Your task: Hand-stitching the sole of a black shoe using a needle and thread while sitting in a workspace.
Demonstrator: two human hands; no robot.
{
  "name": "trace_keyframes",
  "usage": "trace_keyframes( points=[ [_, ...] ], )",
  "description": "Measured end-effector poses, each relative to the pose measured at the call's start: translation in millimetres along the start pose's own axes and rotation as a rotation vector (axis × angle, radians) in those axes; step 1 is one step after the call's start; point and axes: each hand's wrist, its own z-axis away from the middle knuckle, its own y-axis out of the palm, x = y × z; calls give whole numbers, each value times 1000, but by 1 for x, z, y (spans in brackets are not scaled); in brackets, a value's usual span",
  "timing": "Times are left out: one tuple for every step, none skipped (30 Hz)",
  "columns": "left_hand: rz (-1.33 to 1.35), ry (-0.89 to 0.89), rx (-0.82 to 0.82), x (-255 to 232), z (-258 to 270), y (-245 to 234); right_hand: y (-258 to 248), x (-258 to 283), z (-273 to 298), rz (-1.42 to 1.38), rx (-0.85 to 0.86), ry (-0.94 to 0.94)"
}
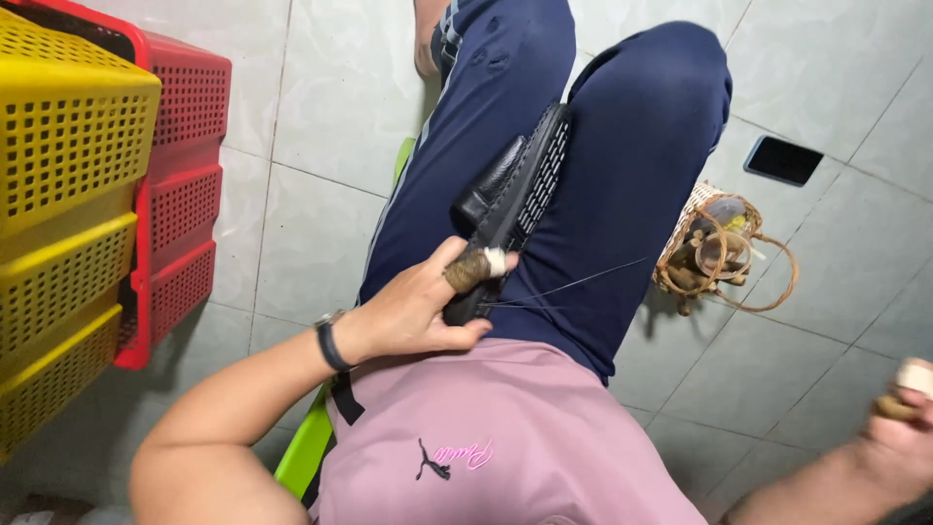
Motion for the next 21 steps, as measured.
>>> trace_keyframes(
  points=[
    [110, 7, -19, -2, -3, 2, 17, -26, 4, 278, -142, 219],
    [110, 8, -16, 1, -3, 8, 93, -76, -40, 276, -144, 217],
    [118, 32, -54, 4, -1, 14, 135, -178, -56, 1001, -86, -271],
    [122, 50, -106, 7, 1, 18, 146, -294, -30, 1671, -36, -800],
    [116, 44, -117, 9, 1, 22, 141, -310, -35, 1666, -23, -794],
    [110, 135, -244, 10, 2, 25, 137, -326, -43, 1785, 246, -729],
    [102, 229, -370, 12, 2, 29, 132, -342, -49, 1886, 521, -649],
    [98, 227, -382, 11, 3, 29, 134, -356, -60, 1883, 536, -648],
    [93, 242, -396, 11, 4, 29, 136, -369, -70, 2033, 705, -687],
    [94, 259, -410, 11, 3, 31, 138, -381, -80, 2182, 881, -723],
    [95, 259, -423, 9, 3, 30, 143, -385, -83, 2182, 898, -723],
    [98, 260, -427, 7, 2, 31, 149, -388, -87, 2273, 989, -685],
    [101, 262, -430, 6, 1, 30, 156, -392, -91, 2361, 1081, -646],
    [106, 261, -439, 5, 1, 29, 156, -390, -90, 2364, 1093, -641],
    [117, 263, -433, 5, 0, 29, 156, -388, -91, 2363, 1115, -606],
    [130, 265, -418, 5, 0, 28, 155, -385, -89, 2364, 1126, -568],
    [138, 264, -418, 4, 0, 27, 162, -386, -87, 2370, 1125, -561],
    [146, 263, -403, 5, -1, 25, 169, -386, -85, 2335, 1103, -425],
    [155, 261, -389, 4, -2, 23, 175, -386, -83, 2294, 1078, -293],
    [158, 263, -382, 6, -2, 23, 179, -384, -80, 2298, 1069, -292],
    [161, 258, -371, 6, -3, 23, 183, -382, -76, 2031, 1045, -71]
  ],
)
